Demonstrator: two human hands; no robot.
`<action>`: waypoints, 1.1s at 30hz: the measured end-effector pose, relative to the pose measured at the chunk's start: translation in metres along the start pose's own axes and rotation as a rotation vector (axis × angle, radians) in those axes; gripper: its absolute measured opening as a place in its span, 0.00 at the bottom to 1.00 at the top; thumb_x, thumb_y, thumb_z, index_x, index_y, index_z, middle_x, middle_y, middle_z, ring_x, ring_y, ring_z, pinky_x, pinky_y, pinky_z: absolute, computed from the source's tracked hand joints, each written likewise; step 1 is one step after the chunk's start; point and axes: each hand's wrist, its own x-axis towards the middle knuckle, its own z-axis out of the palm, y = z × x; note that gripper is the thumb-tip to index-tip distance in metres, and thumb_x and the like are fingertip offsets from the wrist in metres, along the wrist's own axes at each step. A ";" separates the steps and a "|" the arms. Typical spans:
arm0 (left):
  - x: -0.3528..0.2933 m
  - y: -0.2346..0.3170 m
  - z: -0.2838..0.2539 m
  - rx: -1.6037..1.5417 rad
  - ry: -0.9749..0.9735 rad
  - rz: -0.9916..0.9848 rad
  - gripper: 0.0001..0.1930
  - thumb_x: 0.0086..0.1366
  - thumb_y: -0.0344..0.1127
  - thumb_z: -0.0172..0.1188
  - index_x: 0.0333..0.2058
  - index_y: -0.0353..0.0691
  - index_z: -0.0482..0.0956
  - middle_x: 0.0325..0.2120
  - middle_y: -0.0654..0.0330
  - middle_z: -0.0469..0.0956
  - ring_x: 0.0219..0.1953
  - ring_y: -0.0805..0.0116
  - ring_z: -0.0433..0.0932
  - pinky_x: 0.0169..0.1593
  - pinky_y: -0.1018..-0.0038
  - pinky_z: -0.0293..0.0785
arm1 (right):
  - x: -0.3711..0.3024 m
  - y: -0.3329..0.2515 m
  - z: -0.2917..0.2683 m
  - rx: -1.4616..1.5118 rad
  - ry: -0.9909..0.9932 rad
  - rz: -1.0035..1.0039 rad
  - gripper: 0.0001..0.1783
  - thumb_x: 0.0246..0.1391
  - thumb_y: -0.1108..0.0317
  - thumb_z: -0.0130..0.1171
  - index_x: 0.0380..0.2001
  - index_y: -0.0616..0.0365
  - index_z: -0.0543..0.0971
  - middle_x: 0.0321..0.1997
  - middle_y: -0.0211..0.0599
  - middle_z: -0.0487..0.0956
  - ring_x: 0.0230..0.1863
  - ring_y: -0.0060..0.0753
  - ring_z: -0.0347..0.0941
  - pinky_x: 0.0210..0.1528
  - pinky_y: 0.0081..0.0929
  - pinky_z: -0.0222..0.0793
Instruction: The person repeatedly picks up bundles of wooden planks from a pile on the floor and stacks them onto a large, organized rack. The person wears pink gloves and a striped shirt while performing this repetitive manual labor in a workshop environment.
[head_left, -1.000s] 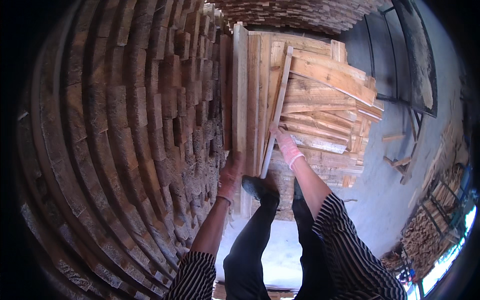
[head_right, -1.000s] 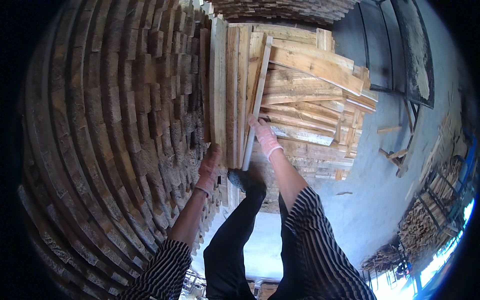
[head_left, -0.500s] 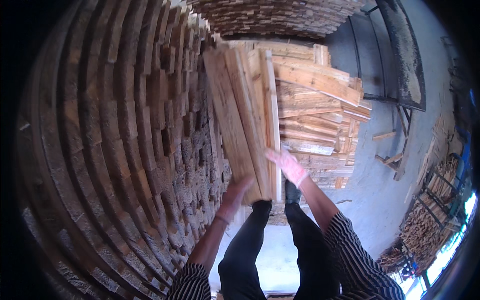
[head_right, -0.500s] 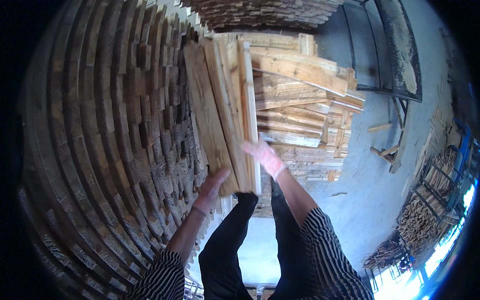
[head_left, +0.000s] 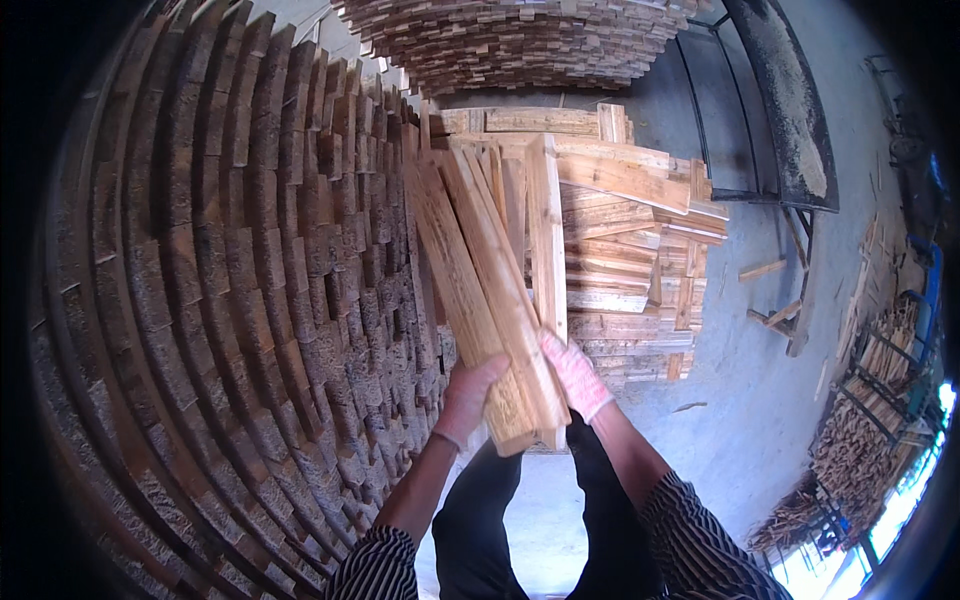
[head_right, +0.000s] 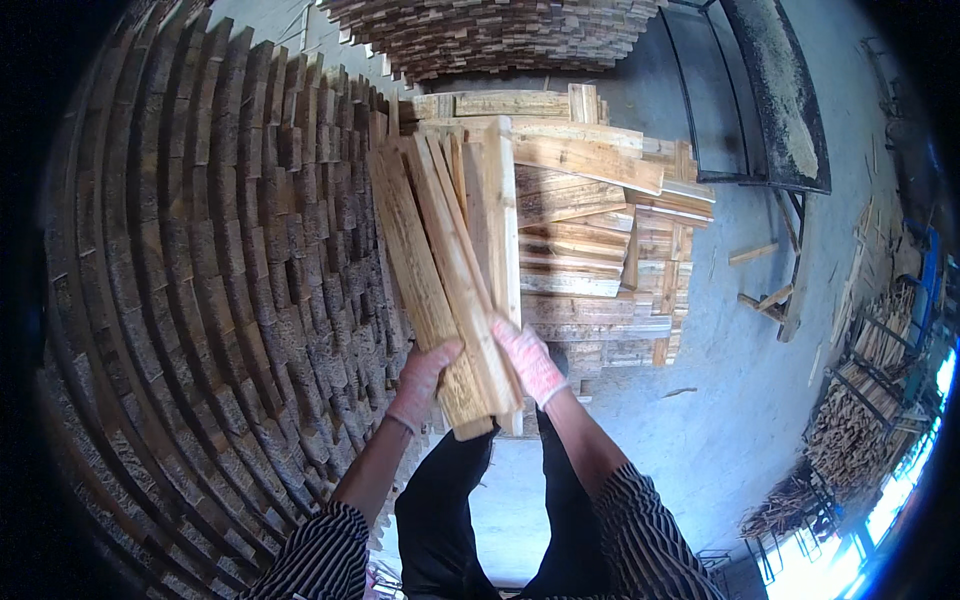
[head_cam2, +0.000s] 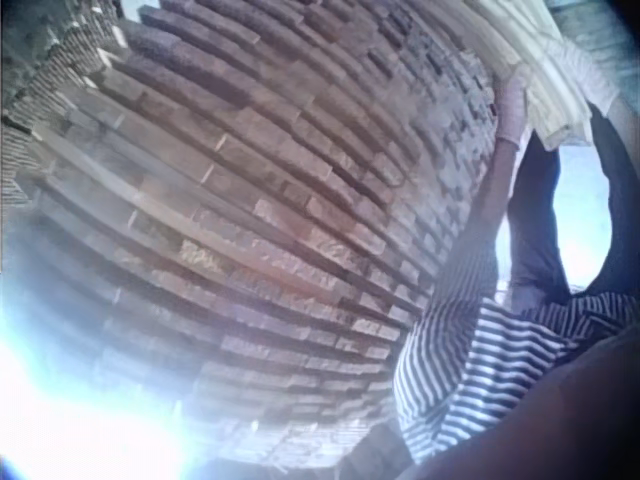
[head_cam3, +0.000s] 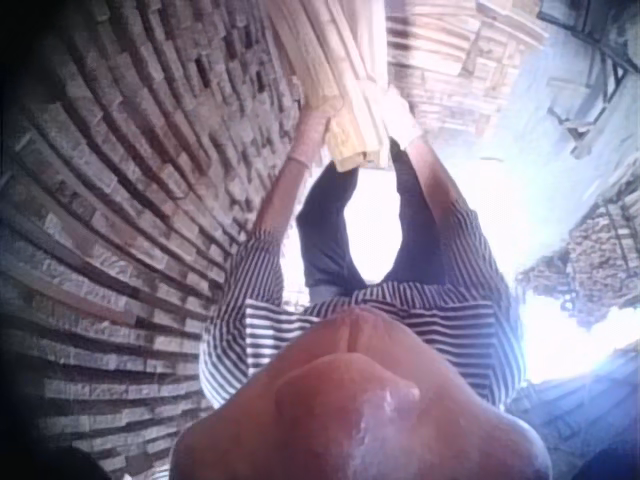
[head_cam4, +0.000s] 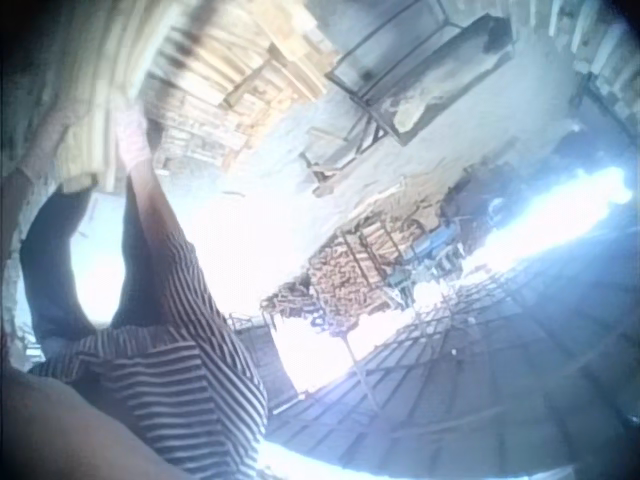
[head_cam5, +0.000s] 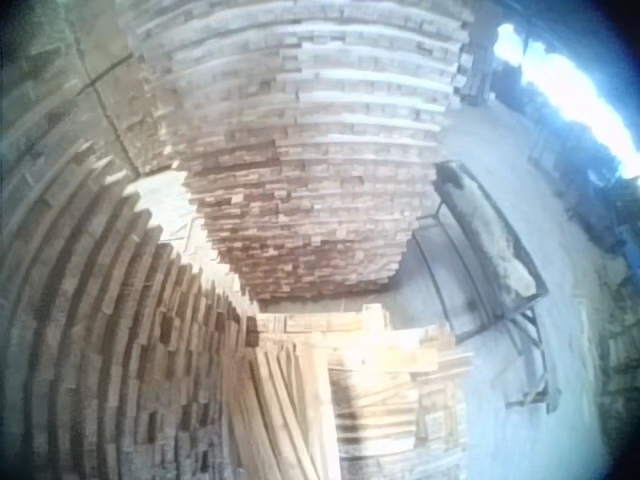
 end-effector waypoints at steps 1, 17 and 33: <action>-0.016 -0.003 0.000 0.015 0.002 0.025 0.33 0.59 0.40 0.71 0.59 0.30 0.69 0.48 0.56 0.79 0.48 0.65 0.80 0.53 0.71 0.78 | -0.018 -0.021 0.006 -0.007 0.011 0.151 0.39 0.61 0.43 0.63 0.65 0.60 0.70 0.54 0.35 0.80 0.53 0.28 0.76 0.56 0.28 0.73; -0.260 0.072 0.044 0.166 -0.028 -0.136 0.49 0.61 0.46 0.73 0.69 0.28 0.52 0.59 0.45 0.72 0.58 0.57 0.75 0.66 0.67 0.70 | -0.244 -0.115 0.053 0.514 -0.078 0.476 0.38 0.51 0.59 0.76 0.63 0.58 0.72 0.55 0.42 0.81 0.55 0.34 0.78 0.59 0.34 0.74; -0.357 0.102 0.084 0.696 0.029 0.343 0.52 0.51 0.56 0.76 0.66 0.31 0.61 0.54 0.44 0.76 0.58 0.57 0.77 0.62 0.67 0.71 | -0.305 -0.168 0.036 0.535 -0.127 -0.075 0.23 0.63 0.59 0.62 0.56 0.60 0.77 0.48 0.32 0.81 0.49 0.29 0.78 0.56 0.33 0.74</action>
